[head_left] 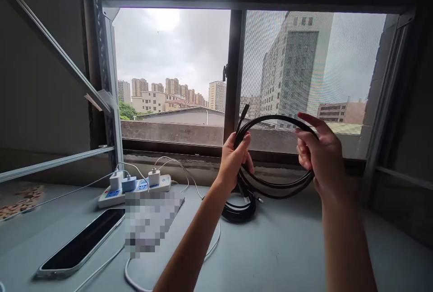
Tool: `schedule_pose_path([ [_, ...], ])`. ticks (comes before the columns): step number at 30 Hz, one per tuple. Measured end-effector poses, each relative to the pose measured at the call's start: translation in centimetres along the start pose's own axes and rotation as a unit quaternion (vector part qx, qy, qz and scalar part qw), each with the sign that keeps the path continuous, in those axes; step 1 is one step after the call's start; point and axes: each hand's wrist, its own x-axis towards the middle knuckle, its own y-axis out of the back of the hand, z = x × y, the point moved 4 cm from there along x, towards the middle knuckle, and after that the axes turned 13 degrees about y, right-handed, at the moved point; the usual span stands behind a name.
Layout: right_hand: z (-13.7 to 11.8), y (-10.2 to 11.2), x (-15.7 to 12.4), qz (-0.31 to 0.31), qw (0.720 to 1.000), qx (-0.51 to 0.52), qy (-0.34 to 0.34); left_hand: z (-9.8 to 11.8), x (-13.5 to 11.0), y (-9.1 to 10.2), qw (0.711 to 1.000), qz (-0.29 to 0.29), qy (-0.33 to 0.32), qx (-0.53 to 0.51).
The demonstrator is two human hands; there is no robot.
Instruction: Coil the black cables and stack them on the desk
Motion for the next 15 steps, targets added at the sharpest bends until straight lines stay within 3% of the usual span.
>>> schedule_pose_path([
  [3, 0.9, -0.9, -0.2, -0.072, 0.992, -0.097, 0.025, 0.9, 0.2, 1.4, 0.999, 0.029, -0.004, 0.028],
  [7, 1.3, -2.2, -0.5, -0.118, 0.983, -0.117, 0.071, 1.9, 0.2, 2.8, 0.996, 0.046, -0.011, 0.073],
  [12, 0.9, -2.9, -0.6, -0.1, 0.984, -0.099, 0.106, 2.6, -0.2, 3.1, 0.998, 0.052, 0.005, 0.018],
  [15, 1.1, -3.0, -0.5, -0.05, 0.995, -0.052, 0.069, 2.6, -0.6, 2.6, 0.993, 0.087, -0.004, -0.079],
])
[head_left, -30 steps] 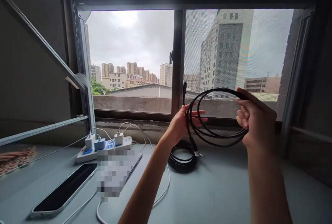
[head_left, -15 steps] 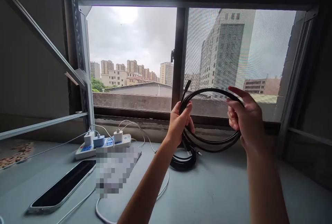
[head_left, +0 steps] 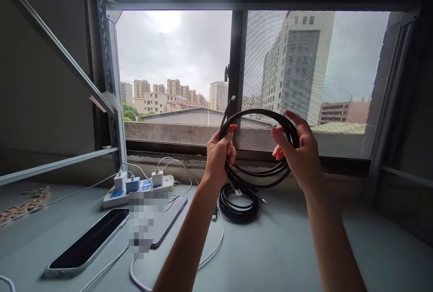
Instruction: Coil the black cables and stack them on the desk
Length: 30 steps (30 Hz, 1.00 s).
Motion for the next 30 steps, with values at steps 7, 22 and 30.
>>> schedule_pose_path([
  [7, 0.6, -1.2, -0.7, 0.111, 0.959, 0.214, -0.149, -1.9, -0.7, -1.5, 0.989, 0.041, 0.02, -0.139],
  [22, -0.9, -1.2, -0.9, 0.188, 0.922, 0.319, -0.114, -2.7, -1.6, -2.9, 0.987, 0.04, -0.021, -0.155],
  [30, 0.1, -0.1, -0.4, 0.064, 0.995, -0.066, 0.042, -0.7, -0.1, -0.5, 0.998, 0.034, 0.043, 0.02],
])
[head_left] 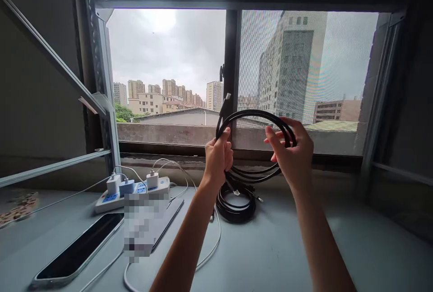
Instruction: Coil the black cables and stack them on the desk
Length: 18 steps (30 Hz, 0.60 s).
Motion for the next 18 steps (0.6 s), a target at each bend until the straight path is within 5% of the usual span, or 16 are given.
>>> schedule_pose_path([
  [8, 0.4, -1.5, -0.5, -0.108, 0.986, -0.043, 0.119, 1.6, -0.2, 1.1, 0.992, 0.002, 0.032, 0.126],
  [18, 0.3, -0.9, -0.3, -0.081, 0.986, -0.045, 0.137, 1.5, -0.7, 0.4, 0.99, -0.086, 0.098, 0.062],
])
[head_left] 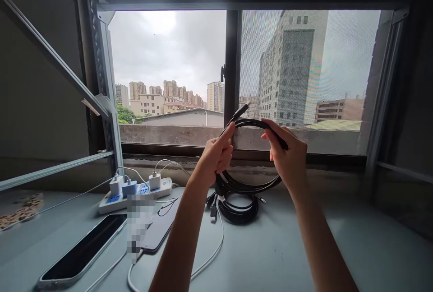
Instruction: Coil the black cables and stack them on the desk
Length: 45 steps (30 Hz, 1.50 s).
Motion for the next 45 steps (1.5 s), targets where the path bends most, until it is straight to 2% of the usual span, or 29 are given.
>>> schedule_pose_path([
  [9, 0.5, 0.8, 0.0, 0.013, 0.999, -0.046, 0.006, -0.8, 0.2, -0.8, 0.994, -0.101, 0.038, -0.026],
  [12, 0.5, 0.7, -0.1, -0.005, 0.996, -0.087, -0.009, -1.0, 0.3, -0.7, 0.992, -0.11, 0.042, -0.041],
  [16, 0.6, 0.3, -0.3, -0.023, 0.991, -0.128, -0.019, -1.0, 0.5, -0.2, 0.996, -0.086, 0.027, -0.028],
  [22, 0.4, -0.5, -0.5, -0.011, 0.997, -0.069, 0.011, 0.0, 0.1, 0.9, 0.997, -0.045, -0.047, -0.034],
  [28, -0.4, -1.0, -0.5, -0.01, 0.997, -0.074, 0.024, 0.7, -0.8, 1.1, 0.997, -0.024, -0.062, -0.033],
  [34, -0.6, -1.2, -0.3, -0.026, 0.998, -0.054, 0.014, 1.0, -1.3, 1.0, 0.995, -0.078, -0.054, -0.019],
  [36, -0.9, -1.1, -0.3, -0.029, 0.998, -0.049, 0.02, 1.0, -1.3, 1.0, 0.995, -0.077, -0.059, -0.019],
  [42, -2.2, -0.7, -0.1, 0.017, 0.997, -0.068, 0.027, 0.7, -1.1, 0.9, 0.997, 0.013, -0.076, 0.028],
  [45, -2.6, -0.4, -0.1, 0.044, 0.996, -0.077, 0.025, 0.4, -1.1, 0.5, 0.996, 0.017, -0.065, 0.06],
])
